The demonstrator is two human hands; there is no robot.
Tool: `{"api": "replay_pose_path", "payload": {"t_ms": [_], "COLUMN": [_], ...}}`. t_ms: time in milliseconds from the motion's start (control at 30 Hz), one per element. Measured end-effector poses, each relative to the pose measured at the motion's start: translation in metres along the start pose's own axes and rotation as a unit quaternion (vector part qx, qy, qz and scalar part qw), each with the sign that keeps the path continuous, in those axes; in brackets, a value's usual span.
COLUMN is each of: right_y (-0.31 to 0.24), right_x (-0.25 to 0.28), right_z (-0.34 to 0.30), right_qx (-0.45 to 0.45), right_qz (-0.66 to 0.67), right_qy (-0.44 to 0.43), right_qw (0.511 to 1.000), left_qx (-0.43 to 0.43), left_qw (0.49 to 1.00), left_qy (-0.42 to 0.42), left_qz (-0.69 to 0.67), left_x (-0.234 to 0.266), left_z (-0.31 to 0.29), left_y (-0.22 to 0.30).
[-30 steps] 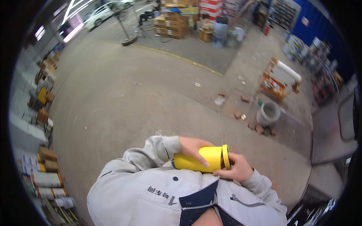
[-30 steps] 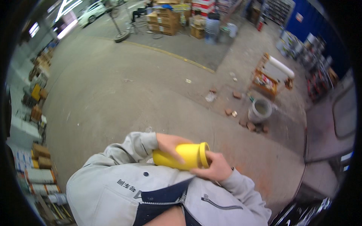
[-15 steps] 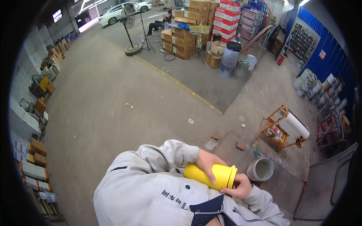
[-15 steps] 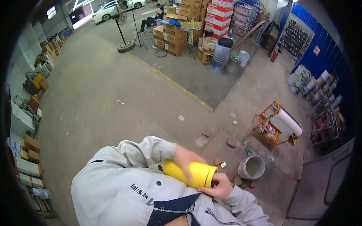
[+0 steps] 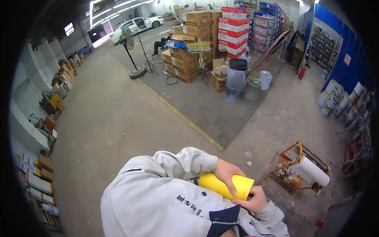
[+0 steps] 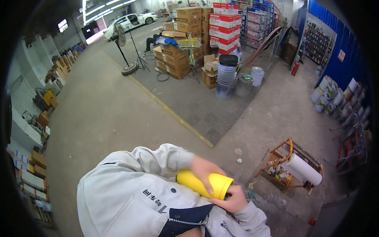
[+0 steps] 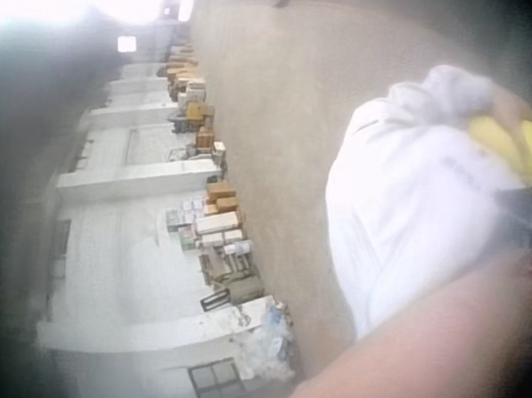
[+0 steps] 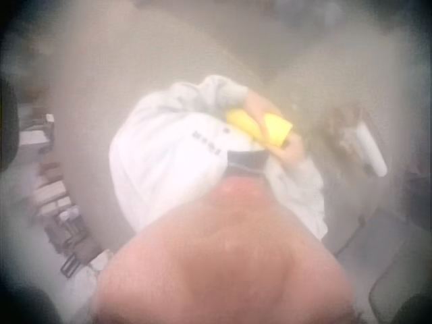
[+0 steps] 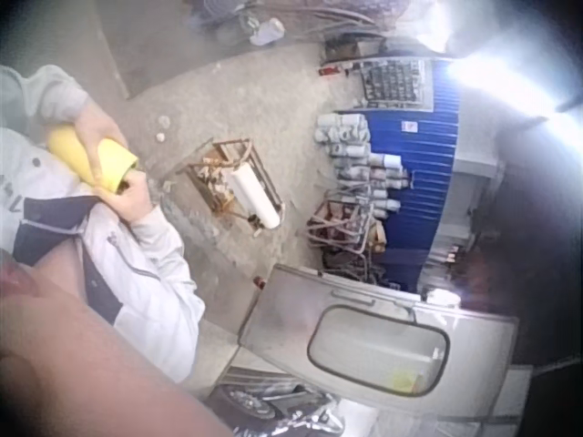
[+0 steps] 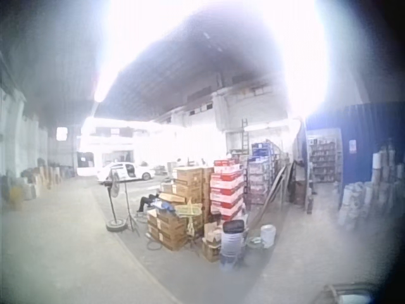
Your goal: The person tears yellow tape from a roll and applies it to the edges of a white paper mask, then places the mask over a car bumper and secures it with additional tape strips. The person smooths the tape and paper to ensure adhesion.
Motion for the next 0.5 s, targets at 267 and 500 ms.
{"api": "replay_pose_path", "payload": {"t_ms": [267,500], "right_y": [0.042,0.179], "right_x": [0.185,0.375], "right_z": [0.082,0.148], "right_qx": [0.074,-0.163], "right_qz": [0.008,0.077], "right_qy": [-0.036,-0.012], "right_qw": [0.997,0.984], "left_qx": [-0.039,-0.001], "left_qw": [0.999,0.996], "left_qy": [-0.020,-0.054], "left_qz": [-0.018,0.064], "left_x": [0.155,0.342], "left_z": [0.129,0.281], "left_y": [0.033,-0.007]}}
Point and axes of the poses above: each hand's wrist, its own z-axis towards the middle knuckle, its own x-axis out of the back of the hand, y = z × x, the point moved 9 cm from there along z, towards the middle knuckle, and after that the axes turned 8 degrees about -z, right-handed, at the moved point
